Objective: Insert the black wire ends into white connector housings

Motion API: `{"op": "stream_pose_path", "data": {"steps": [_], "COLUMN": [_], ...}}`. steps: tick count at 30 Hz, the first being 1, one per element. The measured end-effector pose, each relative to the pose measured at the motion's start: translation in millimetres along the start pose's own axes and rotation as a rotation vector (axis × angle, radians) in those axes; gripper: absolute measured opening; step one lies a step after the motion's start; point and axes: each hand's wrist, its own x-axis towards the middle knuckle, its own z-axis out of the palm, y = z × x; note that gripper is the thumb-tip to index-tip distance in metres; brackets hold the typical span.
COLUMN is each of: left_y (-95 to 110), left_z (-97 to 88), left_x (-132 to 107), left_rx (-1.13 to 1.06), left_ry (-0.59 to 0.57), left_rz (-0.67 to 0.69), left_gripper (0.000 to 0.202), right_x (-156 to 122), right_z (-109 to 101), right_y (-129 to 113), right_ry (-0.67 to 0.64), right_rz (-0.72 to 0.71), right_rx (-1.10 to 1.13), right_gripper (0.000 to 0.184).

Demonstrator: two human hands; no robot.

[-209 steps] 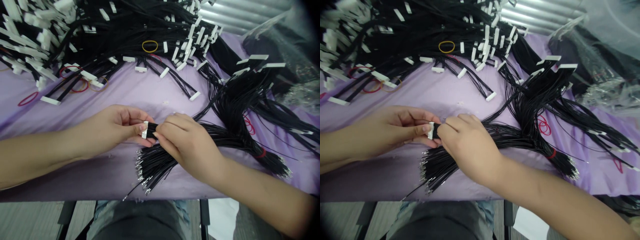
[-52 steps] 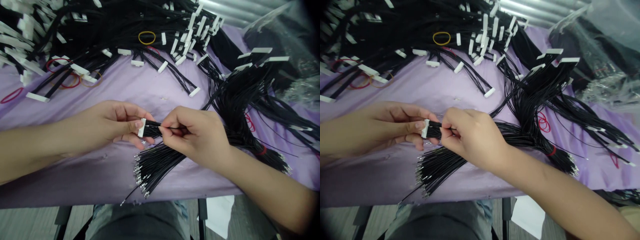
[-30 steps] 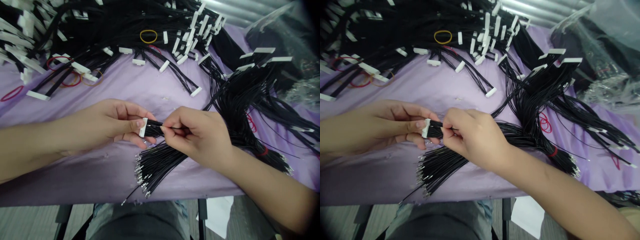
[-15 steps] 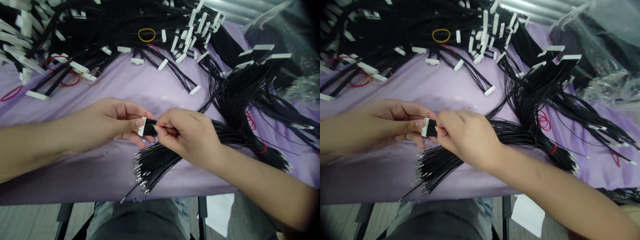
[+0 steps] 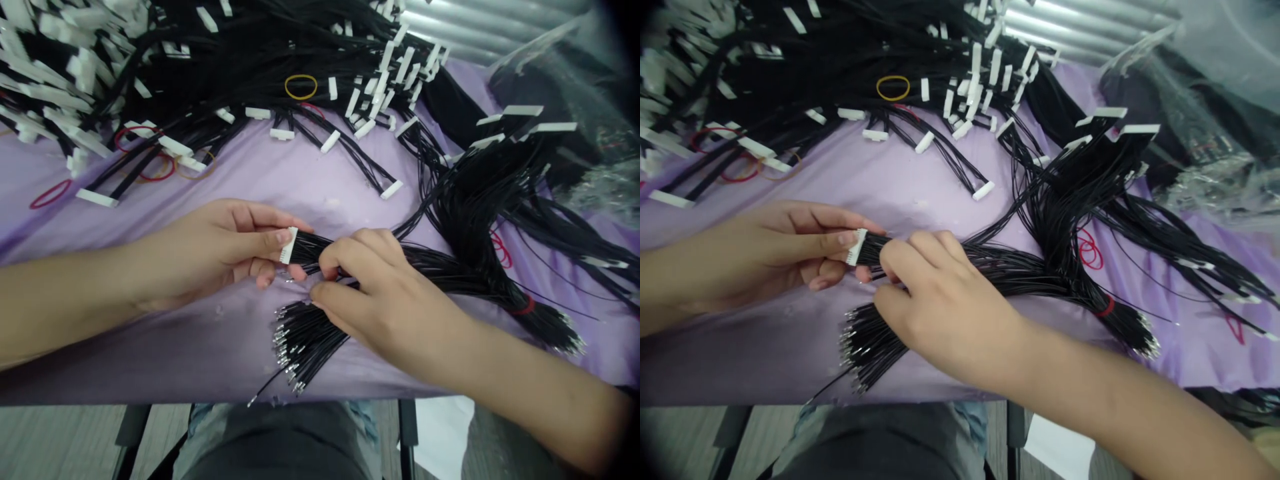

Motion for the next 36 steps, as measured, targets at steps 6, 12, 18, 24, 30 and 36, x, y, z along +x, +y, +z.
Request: {"op": "stream_pose_path", "data": {"steps": [6, 12, 18, 24, 30, 36], "left_y": [3.3, 2.0, 0.2, -0.4, -0.4, 1.2], "left_z": [3.6, 1.3, -0.4, -2.2, -3.3, -2.0], "left_x": [0.1, -0.7, -1.9, 0.6, -0.6, -1.5], "left_rx": [-0.027, -0.024, -0.069, -0.053, -0.048, -0.002], "left_ry": [0.013, 0.0, -0.009, 0.01, 0.005, 0.008], "left_rz": [-0.032, -0.034, -0.031, -0.049, -0.061, -0.056], "left_gripper": [0.01, 0.016, 0.016, 0.019, 0.017, 0.017], "right_x": [1.6, -2.8, -2.3, -0.6, 0.7, 4.0], "right_z": [0.4, -1.1, -4.2, 0.0, -1.6, -13.2], "right_y": [0.1, -4.1, -0.2, -0.9, 3.6, 11.2], "right_ry": [0.037, -0.052, 0.028, 0.045, 0.032, 0.22], "right_rz": [0.006, 0.005, -0.013, 0.048, 0.01, 0.14], "right_rx": [0.011, 0.008, 0.158, 0.107, 0.209, 0.455], "right_gripper": [0.027, 0.021, 0.018, 0.019, 0.018, 0.011]}}
